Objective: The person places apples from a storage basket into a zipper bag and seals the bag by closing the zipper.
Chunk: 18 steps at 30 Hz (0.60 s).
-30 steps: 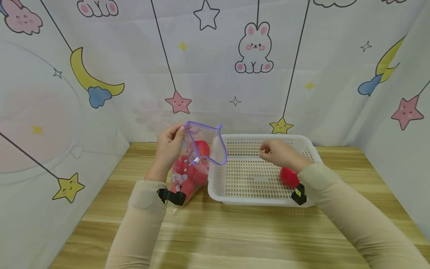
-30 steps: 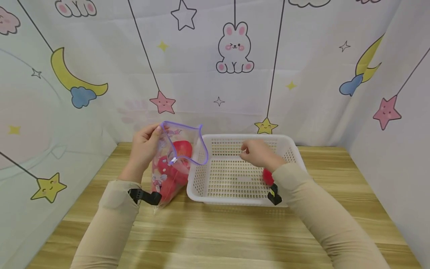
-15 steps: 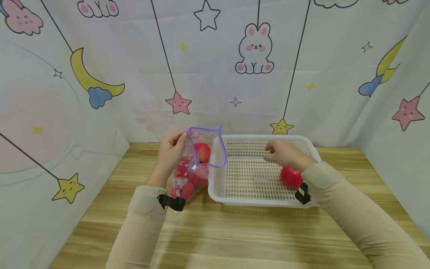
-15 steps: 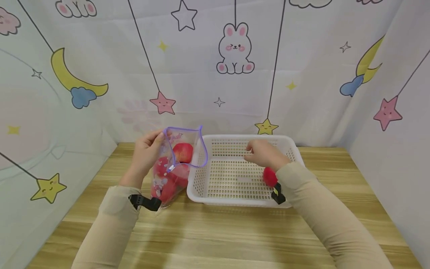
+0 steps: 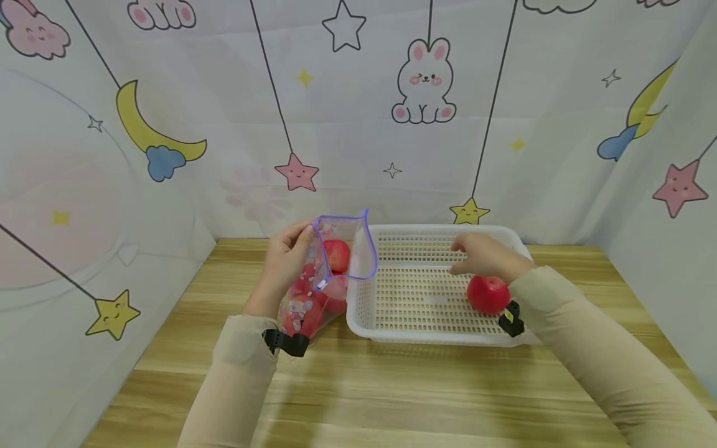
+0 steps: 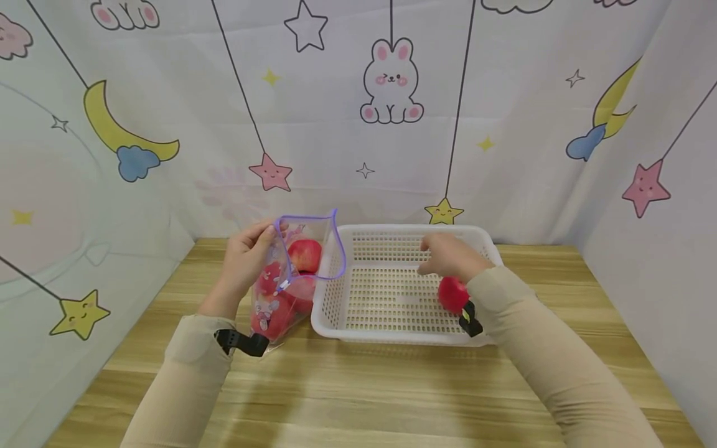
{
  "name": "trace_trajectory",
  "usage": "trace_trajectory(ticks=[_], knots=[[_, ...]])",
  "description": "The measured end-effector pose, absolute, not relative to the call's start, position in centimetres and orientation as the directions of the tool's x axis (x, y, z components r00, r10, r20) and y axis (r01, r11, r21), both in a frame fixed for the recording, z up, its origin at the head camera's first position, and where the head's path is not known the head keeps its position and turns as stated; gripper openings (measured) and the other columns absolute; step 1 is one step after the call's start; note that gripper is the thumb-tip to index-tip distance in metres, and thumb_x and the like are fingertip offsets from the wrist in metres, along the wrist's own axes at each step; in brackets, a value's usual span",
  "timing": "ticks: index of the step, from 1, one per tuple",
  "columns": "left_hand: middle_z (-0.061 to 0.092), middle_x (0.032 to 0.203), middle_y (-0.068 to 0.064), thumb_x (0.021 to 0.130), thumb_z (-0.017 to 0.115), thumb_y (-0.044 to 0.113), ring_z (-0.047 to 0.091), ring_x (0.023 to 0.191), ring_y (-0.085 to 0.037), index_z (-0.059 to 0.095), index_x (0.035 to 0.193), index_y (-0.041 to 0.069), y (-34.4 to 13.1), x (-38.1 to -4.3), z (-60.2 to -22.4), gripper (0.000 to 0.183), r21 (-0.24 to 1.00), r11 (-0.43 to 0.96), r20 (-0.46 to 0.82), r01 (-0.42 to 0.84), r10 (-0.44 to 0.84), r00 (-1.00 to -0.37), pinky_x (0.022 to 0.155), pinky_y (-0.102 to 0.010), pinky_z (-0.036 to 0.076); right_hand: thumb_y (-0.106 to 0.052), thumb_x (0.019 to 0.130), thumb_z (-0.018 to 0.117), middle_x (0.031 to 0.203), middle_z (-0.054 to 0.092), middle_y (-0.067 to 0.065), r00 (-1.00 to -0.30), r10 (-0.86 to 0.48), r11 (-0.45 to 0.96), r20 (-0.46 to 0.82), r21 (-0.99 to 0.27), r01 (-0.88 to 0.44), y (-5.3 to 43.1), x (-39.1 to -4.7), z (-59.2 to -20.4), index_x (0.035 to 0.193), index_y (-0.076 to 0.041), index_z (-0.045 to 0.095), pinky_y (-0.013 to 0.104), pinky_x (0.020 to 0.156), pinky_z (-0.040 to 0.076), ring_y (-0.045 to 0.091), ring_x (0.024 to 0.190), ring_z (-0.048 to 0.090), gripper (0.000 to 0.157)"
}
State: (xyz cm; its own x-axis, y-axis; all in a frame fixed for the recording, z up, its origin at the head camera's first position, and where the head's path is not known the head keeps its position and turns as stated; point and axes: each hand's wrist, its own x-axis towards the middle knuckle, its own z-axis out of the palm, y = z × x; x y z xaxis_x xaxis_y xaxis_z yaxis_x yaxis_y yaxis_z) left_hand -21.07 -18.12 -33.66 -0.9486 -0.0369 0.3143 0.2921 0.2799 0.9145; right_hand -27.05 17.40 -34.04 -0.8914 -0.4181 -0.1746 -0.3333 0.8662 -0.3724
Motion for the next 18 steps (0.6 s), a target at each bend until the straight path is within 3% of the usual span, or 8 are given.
trace_trajectory(ticks=[8, 18], knots=[[0.059, 0.128, -0.016, 0.101, 0.045, 0.021, 0.051, 0.123, -0.02, 0.059, 0.125, 0.0, -18.2, -21.1, -33.8, 0.035, 0.91, 0.29, 0.318, 0.295, -0.033, -0.948, 0.104, -0.036, 0.044, -0.021, 0.081, 0.074, 0.131, 0.053, 0.024, -0.892, -0.394, 0.888, -0.222, -0.342, -0.307, 18.1, -27.3, -34.0, 0.129, 0.007, 0.05, 0.053, 0.099, 0.043, 0.038, 0.117, 0.051, 0.06], [0.06, 0.127, -0.016, 0.101, 0.045, 0.019, 0.053, 0.122, -0.02, 0.059, 0.126, 0.001, -18.2, -20.9, -33.7, 0.034, 0.907, 0.299, 0.319, 0.297, -0.024, -0.948, 0.102, -0.033, 0.045, -0.027, 0.079, 0.075, 0.128, 0.054, 0.026, -0.887, -0.381, 0.909, -0.261, -0.284, -0.307, 18.9, -27.7, -34.2, 0.129, 0.007, 0.05, 0.048, 0.095, 0.047, 0.026, 0.098, 0.059, 0.066]])
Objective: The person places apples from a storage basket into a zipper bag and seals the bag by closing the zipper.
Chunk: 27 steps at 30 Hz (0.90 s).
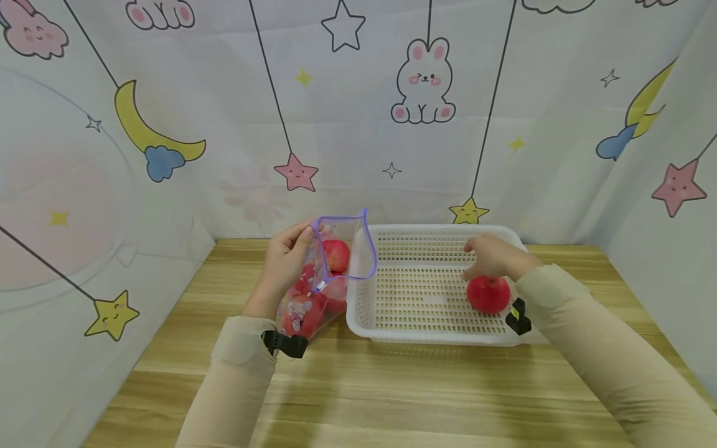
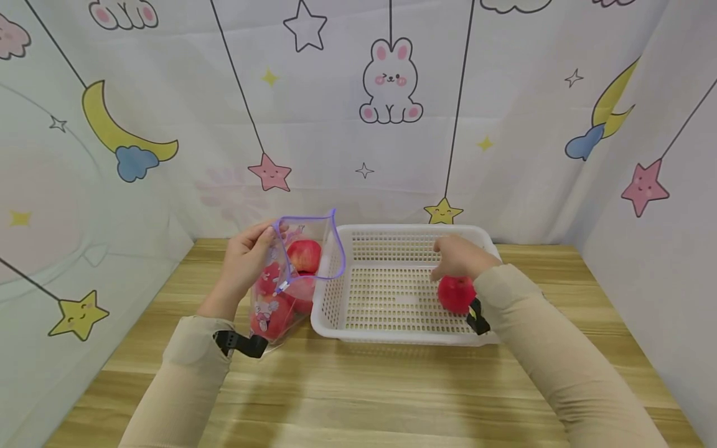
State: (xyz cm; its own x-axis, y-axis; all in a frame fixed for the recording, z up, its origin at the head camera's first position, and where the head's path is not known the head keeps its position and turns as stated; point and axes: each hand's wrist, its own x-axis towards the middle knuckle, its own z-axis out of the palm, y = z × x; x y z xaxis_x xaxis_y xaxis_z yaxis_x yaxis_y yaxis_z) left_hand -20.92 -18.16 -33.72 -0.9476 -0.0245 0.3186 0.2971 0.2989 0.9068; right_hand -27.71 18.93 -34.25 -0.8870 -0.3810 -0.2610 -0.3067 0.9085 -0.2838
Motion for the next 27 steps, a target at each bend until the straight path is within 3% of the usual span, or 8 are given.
trace_trajectory(ticks=[5, 8, 11, 18, 27], knots=[[0.06, 0.127, -0.015, 0.101, 0.045, 0.019, 0.052, 0.123, -0.019, 0.059, 0.125, 0.001, -18.2, -20.9, -33.7, 0.034, 0.9, 0.306, 0.332, 0.311, -0.017, -0.943, 0.103, -0.034, 0.045, -0.026, 0.079, 0.075, 0.123, 0.055, 0.026, -0.881, -0.369, 0.915, -0.296, -0.284, -0.288, 19.2, -27.8, -34.2, 0.129, 0.01, 0.048, 0.042, 0.086, 0.052, 0.018, 0.08, 0.06, 0.067], [0.06, 0.128, -0.015, 0.101, 0.045, 0.02, 0.052, 0.123, -0.02, 0.059, 0.126, 0.001, -18.2, -20.9, -33.7, 0.034, 0.9, 0.308, 0.329, 0.31, -0.012, -0.944, 0.103, -0.034, 0.044, -0.026, 0.08, 0.074, 0.116, 0.059, 0.023, -0.88, -0.347, 0.923, -0.323, -0.281, -0.261, 19.4, -27.7, -34.3, 0.129, 0.01, 0.047, 0.04, 0.083, 0.053, 0.017, 0.078, 0.06, 0.066], [0.059, 0.128, -0.015, 0.101, 0.044, 0.019, 0.052, 0.124, -0.02, 0.057, 0.128, 0.002, -18.2, -20.8, -33.8, 0.035, 0.902, 0.304, 0.324, 0.307, -0.006, -0.946, 0.102, -0.031, 0.045, -0.026, 0.081, 0.074, 0.11, 0.06, 0.02, -0.876, -0.32, 0.932, -0.36, -0.287, -0.223, 19.5, -27.7, -34.5, 0.13, 0.009, 0.046, 0.038, 0.08, 0.055, 0.018, 0.079, 0.061, 0.066], [0.06, 0.127, -0.015, 0.1, 0.046, 0.018, 0.055, 0.111, -0.017, 0.055, 0.13, 0.003, -18.1, -20.6, -33.7, 0.034, 0.907, 0.299, 0.313, 0.297, -0.007, -0.95, 0.088, -0.01, 0.047, -0.026, 0.08, 0.074, 0.114, 0.06, 0.021, -0.875, -0.299, 0.937, -0.382, -0.292, -0.193, 19.8, -27.9, -35.0, 0.13, 0.009, 0.046, 0.042, 0.083, 0.055, 0.022, 0.089, 0.062, 0.067], [0.06, 0.126, -0.017, 0.099, 0.049, 0.017, 0.054, 0.096, -0.003, 0.054, 0.131, 0.003, -18.1, -20.4, -33.7, 0.035, 0.902, 0.307, 0.32, 0.303, -0.006, -0.947, 0.083, -0.008, 0.046, -0.025, 0.078, 0.076, 0.115, 0.059, 0.024, -0.88, -0.311, 0.938, -0.359, -0.263, -0.224, 19.8, -27.8, -35.5, 0.123, 0.01, 0.05, 0.045, 0.085, 0.053, 0.028, 0.096, 0.058, 0.063]])
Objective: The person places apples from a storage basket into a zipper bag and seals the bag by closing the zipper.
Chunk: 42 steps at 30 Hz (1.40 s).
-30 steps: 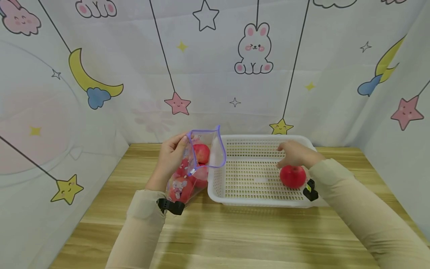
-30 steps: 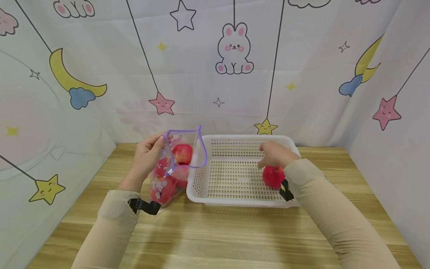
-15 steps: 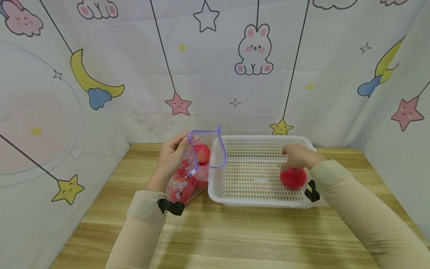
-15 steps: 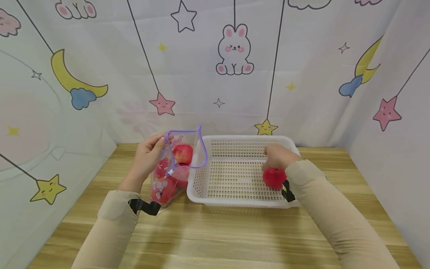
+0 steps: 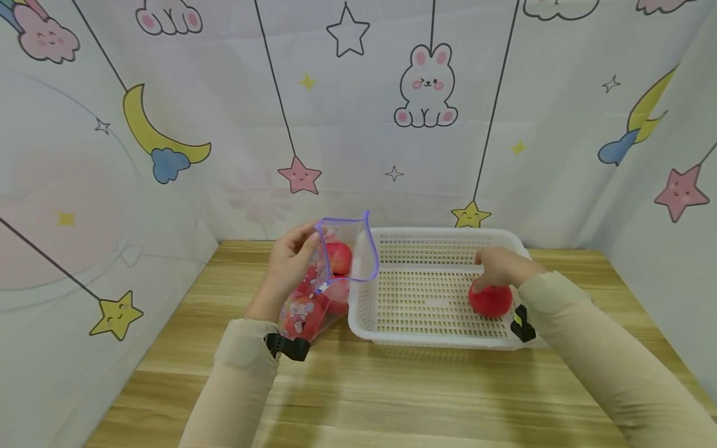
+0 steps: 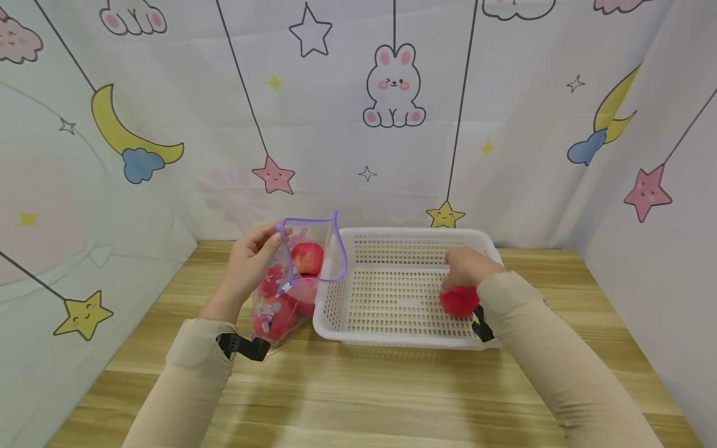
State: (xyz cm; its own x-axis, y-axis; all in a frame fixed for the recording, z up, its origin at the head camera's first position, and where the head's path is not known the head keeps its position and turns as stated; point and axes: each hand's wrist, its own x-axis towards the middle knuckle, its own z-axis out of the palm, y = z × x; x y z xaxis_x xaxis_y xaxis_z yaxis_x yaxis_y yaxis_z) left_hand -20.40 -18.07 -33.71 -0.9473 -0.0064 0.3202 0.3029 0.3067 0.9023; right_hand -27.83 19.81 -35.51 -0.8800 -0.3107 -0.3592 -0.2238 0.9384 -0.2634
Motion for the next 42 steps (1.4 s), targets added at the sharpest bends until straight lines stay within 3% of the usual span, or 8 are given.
trace_trajectory(ticks=[18, 35, 42], knots=[[0.061, 0.123, -0.016, 0.099, 0.05, 0.018, 0.052, 0.092, -0.012, 0.053, 0.132, 0.005, -18.12, -20.44, -33.89, 0.036, 0.898, 0.327, 0.315, 0.294, -0.01, -0.949, 0.076, -0.01, 0.046, -0.019, 0.078, 0.076, 0.119, 0.057, 0.026, -0.874, -0.283, 0.95, -0.395, -0.242, -0.198, 19.71, -27.71, -36.1, 0.127, 0.011, 0.048, 0.043, 0.082, 0.055, 0.03, 0.099, 0.059, 0.064], [0.061, 0.125, -0.014, 0.099, 0.05, 0.019, 0.053, 0.096, -0.008, 0.053, 0.133, 0.006, -18.13, -20.45, -33.9, 0.037, 0.899, 0.331, 0.304, 0.287, 0.001, -0.953, 0.079, -0.009, 0.046, -0.024, 0.075, 0.078, 0.113, 0.059, 0.023, -0.846, -0.274, 0.957, -0.457, -0.22, -0.191, 20.16, -27.94, -36.5, 0.12, 0.01, 0.052, 0.041, 0.079, 0.055, 0.028, 0.097, 0.059, 0.062], [0.061, 0.121, -0.016, 0.099, 0.05, 0.018, 0.051, 0.087, -0.008, 0.054, 0.132, 0.004, -17.97, -20.5, -33.83, 0.036, 0.901, 0.323, 0.306, 0.29, 0.0, -0.952, 0.071, -0.011, 0.045, -0.025, 0.073, 0.08, 0.109, 0.06, 0.019, -0.842, -0.232, 0.967, -0.487, -0.211, -0.145, 20.11, -28.01, -36.53, 0.119, 0.008, 0.053, 0.04, 0.077, 0.055, 0.027, 0.095, 0.058, 0.062]])
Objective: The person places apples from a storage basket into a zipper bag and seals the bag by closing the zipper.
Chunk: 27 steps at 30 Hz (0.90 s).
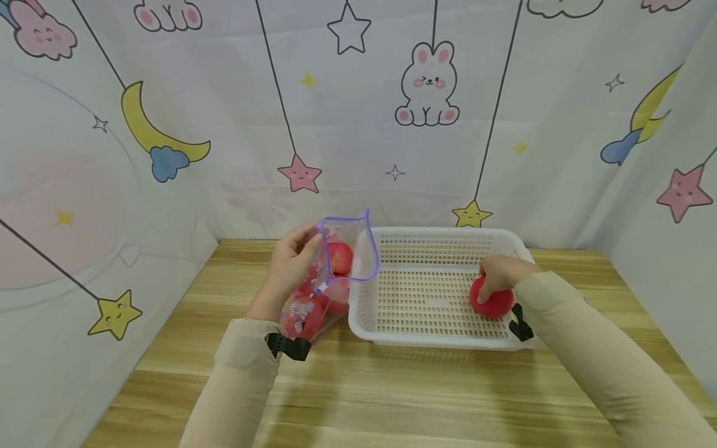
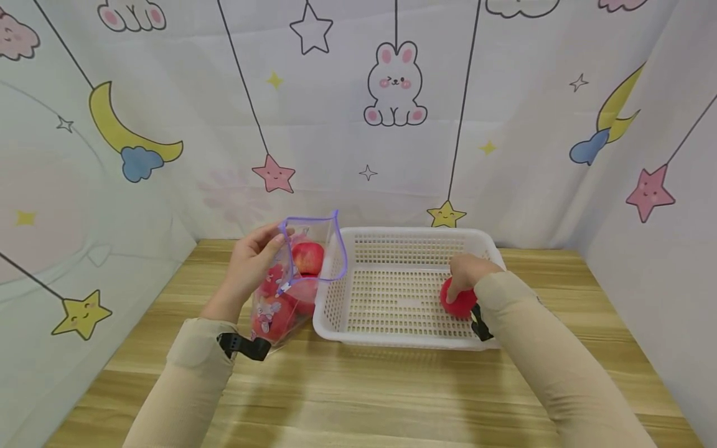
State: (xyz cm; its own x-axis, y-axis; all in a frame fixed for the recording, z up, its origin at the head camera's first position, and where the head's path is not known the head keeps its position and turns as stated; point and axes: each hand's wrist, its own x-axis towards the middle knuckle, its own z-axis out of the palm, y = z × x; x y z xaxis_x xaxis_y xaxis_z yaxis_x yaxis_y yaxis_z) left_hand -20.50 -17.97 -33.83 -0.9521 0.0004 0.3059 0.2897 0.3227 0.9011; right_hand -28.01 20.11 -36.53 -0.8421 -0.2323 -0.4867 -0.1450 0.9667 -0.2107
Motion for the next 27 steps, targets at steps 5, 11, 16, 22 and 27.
trace_trajectory(ticks=[5, 11, 16, 22, 27], knots=[[0.06, 0.123, -0.018, 0.099, 0.048, 0.014, 0.053, 0.094, -0.008, 0.053, 0.131, 0.001, -17.85, -20.52, -33.81, 0.035, 0.904, 0.32, 0.3, 0.283, -0.005, -0.954, 0.078, -0.009, 0.046, -0.028, 0.071, 0.082, 0.109, 0.06, 0.019, -0.834, -0.218, 0.973, -0.507, -0.178, -0.146, 20.17, -28.28, -36.71, 0.118, 0.006, 0.055, 0.042, 0.078, 0.054, 0.028, 0.097, 0.057, 0.064], [0.06, 0.123, -0.019, 0.1, 0.046, 0.013, 0.054, 0.095, -0.011, 0.054, 0.129, -0.001, -17.83, -20.57, -33.89, 0.034, 0.905, 0.299, 0.315, 0.302, 0.008, -0.949, 0.079, -0.009, 0.046, -0.03, 0.071, 0.082, 0.109, 0.061, 0.017, -0.828, -0.223, 0.973, -0.514, -0.161, -0.162, 20.12, -28.32, -36.85, 0.118, 0.005, 0.056, 0.039, 0.076, 0.054, 0.026, 0.095, 0.057, 0.065], [0.06, 0.126, -0.016, 0.1, 0.046, 0.015, 0.054, 0.097, -0.011, 0.054, 0.13, 0.003, -17.86, -20.44, -33.83, 0.034, 0.907, 0.305, 0.3, 0.29, 0.015, -0.954, 0.081, -0.009, 0.046, -0.028, 0.072, 0.081, 0.11, 0.06, 0.019, -0.825, -0.231, 0.972, -0.516, -0.162, -0.172, 20.0, -27.98, -36.66, 0.12, 0.006, 0.054, 0.044, 0.078, 0.054, 0.029, 0.097, 0.056, 0.065], [0.06, 0.125, -0.015, 0.1, 0.046, 0.015, 0.053, 0.096, -0.016, 0.055, 0.13, 0.004, -17.89, -20.33, -33.8, 0.033, 0.905, 0.315, 0.294, 0.284, 0.018, -0.956, 0.081, -0.016, 0.049, -0.027, 0.072, 0.081, 0.108, 0.059, 0.018, -0.818, -0.218, 0.976, -0.532, -0.128, -0.177, 19.73, -27.66, -36.46, 0.12, 0.005, 0.053, 0.045, 0.08, 0.053, 0.029, 0.096, 0.056, 0.064], [0.06, 0.126, -0.014, 0.1, 0.046, 0.015, 0.053, 0.096, -0.019, 0.055, 0.13, 0.004, -17.95, -20.26, -33.79, 0.034, 0.906, 0.314, 0.294, 0.286, 0.023, -0.956, 0.078, -0.019, 0.049, -0.026, 0.073, 0.08, 0.105, 0.06, 0.014, -0.817, -0.212, 0.977, -0.536, -0.102, -0.187, 19.47, -27.66, -36.53, 0.118, 0.004, 0.054, 0.043, 0.081, 0.052, 0.026, 0.095, 0.056, 0.06]])
